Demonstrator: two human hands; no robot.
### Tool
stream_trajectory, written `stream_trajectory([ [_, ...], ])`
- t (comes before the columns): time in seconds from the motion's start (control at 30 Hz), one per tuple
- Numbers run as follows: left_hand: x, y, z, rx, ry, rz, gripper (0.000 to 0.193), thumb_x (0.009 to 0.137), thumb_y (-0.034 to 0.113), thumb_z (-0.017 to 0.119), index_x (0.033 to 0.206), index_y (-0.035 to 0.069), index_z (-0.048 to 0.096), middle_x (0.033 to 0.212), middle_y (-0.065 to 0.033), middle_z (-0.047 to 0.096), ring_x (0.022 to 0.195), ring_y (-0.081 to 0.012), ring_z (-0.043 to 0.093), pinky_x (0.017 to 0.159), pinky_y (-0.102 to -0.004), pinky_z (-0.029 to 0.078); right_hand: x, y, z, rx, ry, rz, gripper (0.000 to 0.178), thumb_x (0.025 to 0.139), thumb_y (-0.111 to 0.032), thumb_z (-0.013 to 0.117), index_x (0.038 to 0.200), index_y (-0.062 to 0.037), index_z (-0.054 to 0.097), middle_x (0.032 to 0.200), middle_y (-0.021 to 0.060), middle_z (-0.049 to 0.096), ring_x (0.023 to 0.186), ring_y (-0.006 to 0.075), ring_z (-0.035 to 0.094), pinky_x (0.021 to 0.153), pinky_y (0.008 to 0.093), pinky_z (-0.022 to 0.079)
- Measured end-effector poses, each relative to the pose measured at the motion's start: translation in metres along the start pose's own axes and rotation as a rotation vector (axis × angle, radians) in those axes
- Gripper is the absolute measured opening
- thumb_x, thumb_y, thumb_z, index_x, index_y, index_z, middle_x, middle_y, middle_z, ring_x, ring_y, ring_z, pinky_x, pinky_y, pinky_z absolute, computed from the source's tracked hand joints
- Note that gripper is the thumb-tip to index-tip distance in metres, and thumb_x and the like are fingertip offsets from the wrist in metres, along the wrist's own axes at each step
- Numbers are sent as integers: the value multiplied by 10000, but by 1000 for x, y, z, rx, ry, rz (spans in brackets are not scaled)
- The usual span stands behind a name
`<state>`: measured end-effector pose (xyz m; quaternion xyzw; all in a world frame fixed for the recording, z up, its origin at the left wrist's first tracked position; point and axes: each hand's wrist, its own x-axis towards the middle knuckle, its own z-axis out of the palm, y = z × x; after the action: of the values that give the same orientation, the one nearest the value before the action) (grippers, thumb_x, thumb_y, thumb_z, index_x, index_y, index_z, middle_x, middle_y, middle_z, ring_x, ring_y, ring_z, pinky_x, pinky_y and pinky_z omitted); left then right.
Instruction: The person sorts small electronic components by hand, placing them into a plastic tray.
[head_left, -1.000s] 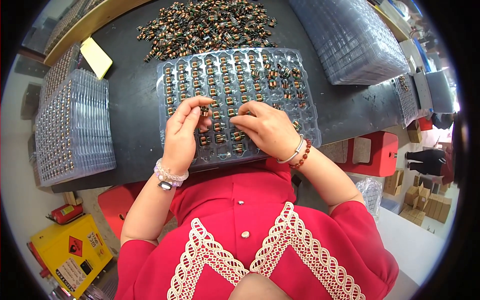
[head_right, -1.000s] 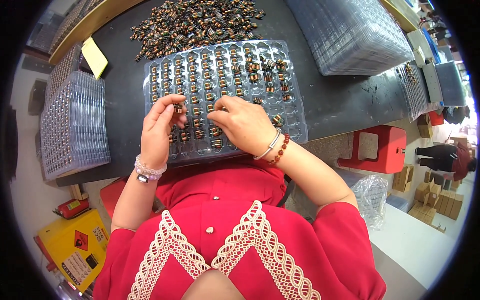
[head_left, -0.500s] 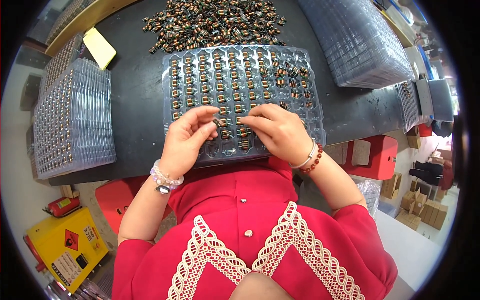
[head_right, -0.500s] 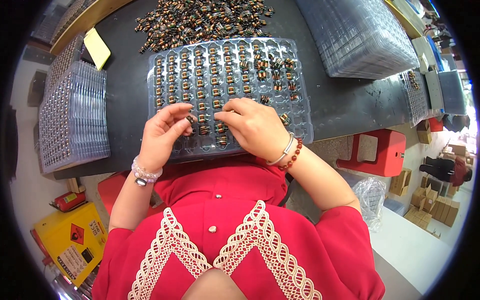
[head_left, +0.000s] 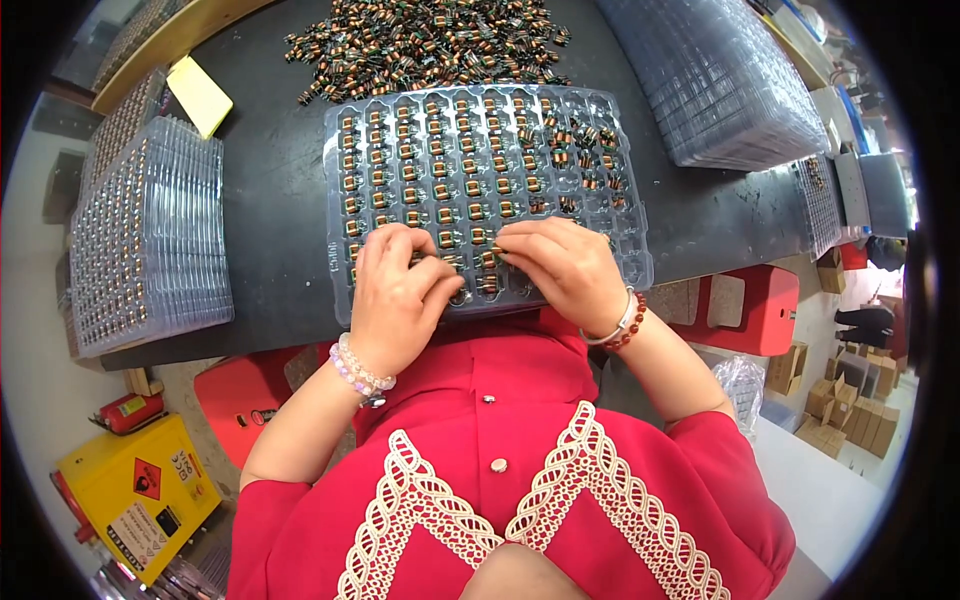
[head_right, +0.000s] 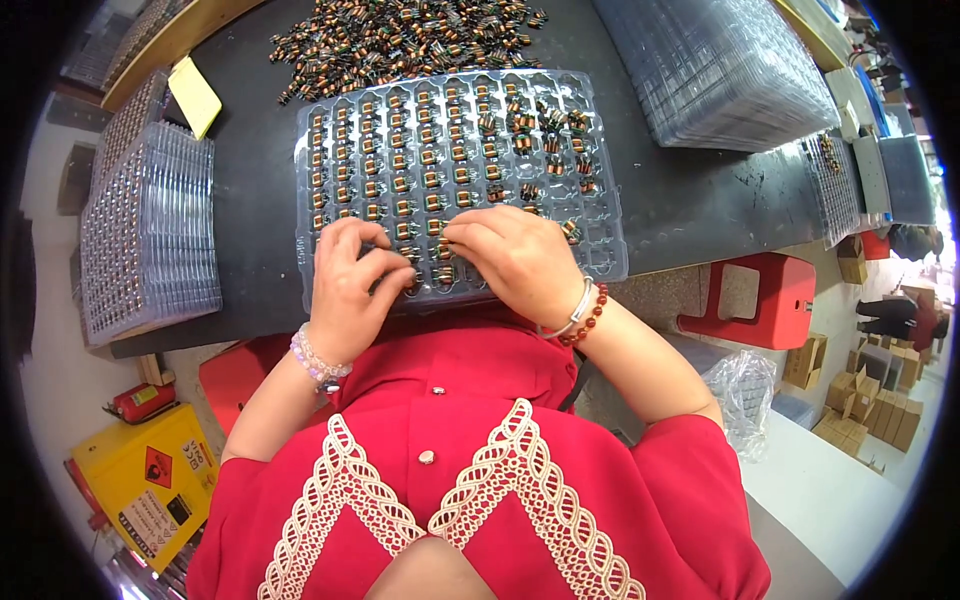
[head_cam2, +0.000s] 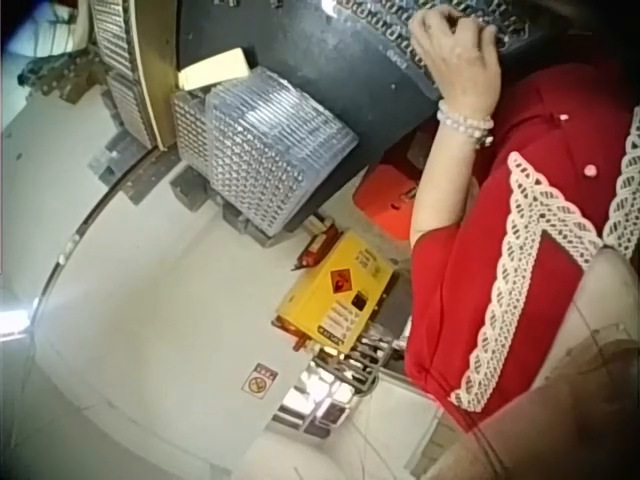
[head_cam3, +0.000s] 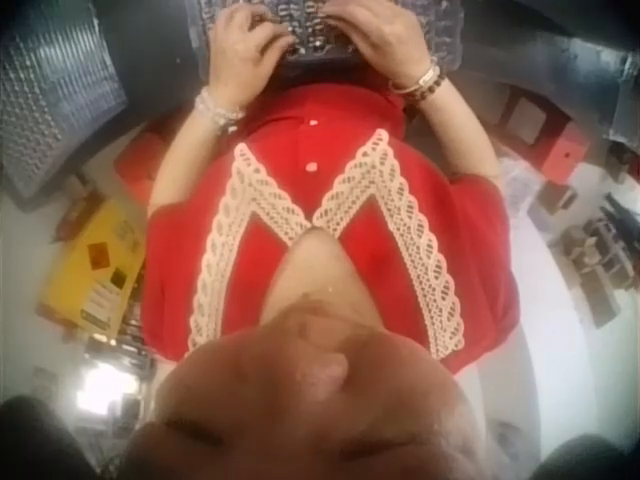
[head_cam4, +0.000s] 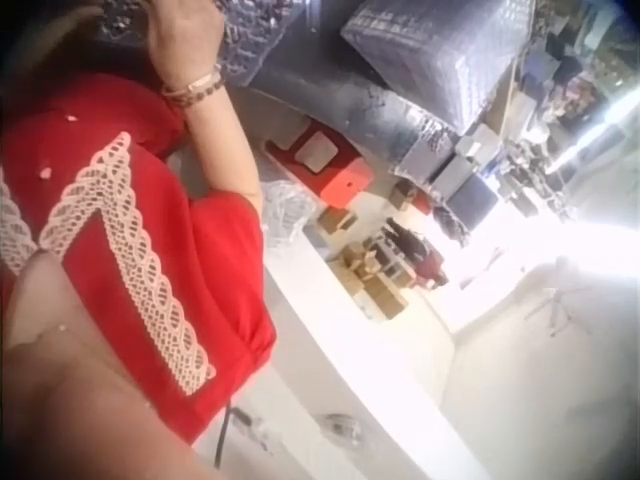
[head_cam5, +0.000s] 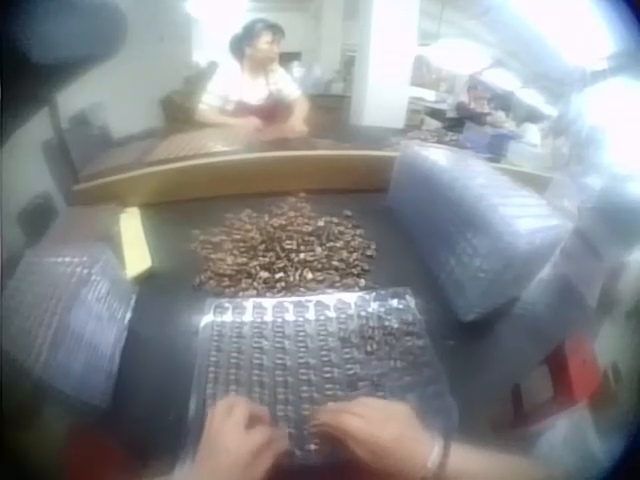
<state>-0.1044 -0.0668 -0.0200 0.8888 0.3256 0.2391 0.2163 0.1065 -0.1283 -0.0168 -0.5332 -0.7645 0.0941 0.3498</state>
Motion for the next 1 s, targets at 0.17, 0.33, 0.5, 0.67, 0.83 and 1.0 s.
stream_trajectory([
  [0.17, 0, 1, 3, 125, 9, 44, 157, 722, 105, 702, 869, 67, 661, 1002, -72, 550, 1080, -296, 464, 896, -435, 384, -21, -1, -10, 40, -5, 64, 170, 748, -20, 688, 912, -40, 647, 935, 86, 671, 806, 241, 650, 686, 321, 524],
  [0.33, -3, 4, 6, 71, -8, -44, 172, 726, 84, 694, 887, 45, 648, 1016, -81, 552, 1087, -305, 462, 902, -437, 385, -37, -6, -8, 35, -62, 43, 161, 742, -32, 692, 898, -57, 659, 937, 55, 653, 802, 229, 605, 690, 322, 507],
  [0.5, -5, 7, 11, 86, 32, -41, 169, 729, 56, 688, 891, 48, 641, 1009, -80, 553, 1093, -317, 448, 926, -437, 367, -36, -4, -5, 9, -54, 7, 159, 739, -49, 701, 893, -60, 665, 956, 56, 632, 811, 233, 591, 685, 328, 500],
  [0.67, 0, 2, 9, 51, 39, -22, 180, 733, 43, 681, 908, 58, 641, 989, -81, 581, 1072, -316, 478, 917, -428, 379, -30, -1, -8, 31, -66, 52, 193, 734, -64, 714, 920, -63, 664, 957, 59, 613, 795, 236, 585, 696, 334, 496],
  [0.83, 3, 5, 12, 65, 90, 191, 210, 740, 48, 655, 948, 58, 625, 934, -81, 631, 979, -302, 544, 884, -431, 413, -19, 0, -7, -114, -39, 30, 177, 724, -67, 658, 898, -79, 631, 899, 51, 619, 801, 231, 597, 697, 335, 494],
  [1.0, 0, 13, 10, 48, -26, 18, 241, 805, 23, 592, 1046, 27, 611, 982, -125, 621, 1037, -348, 494, 935, -438, 363, -32, 9, 11, -114, -17, -2, 109, 725, -102, 588, 829, -72, 602, 837, 51, 594, 830, 232, 572, 710, 337, 498],
])
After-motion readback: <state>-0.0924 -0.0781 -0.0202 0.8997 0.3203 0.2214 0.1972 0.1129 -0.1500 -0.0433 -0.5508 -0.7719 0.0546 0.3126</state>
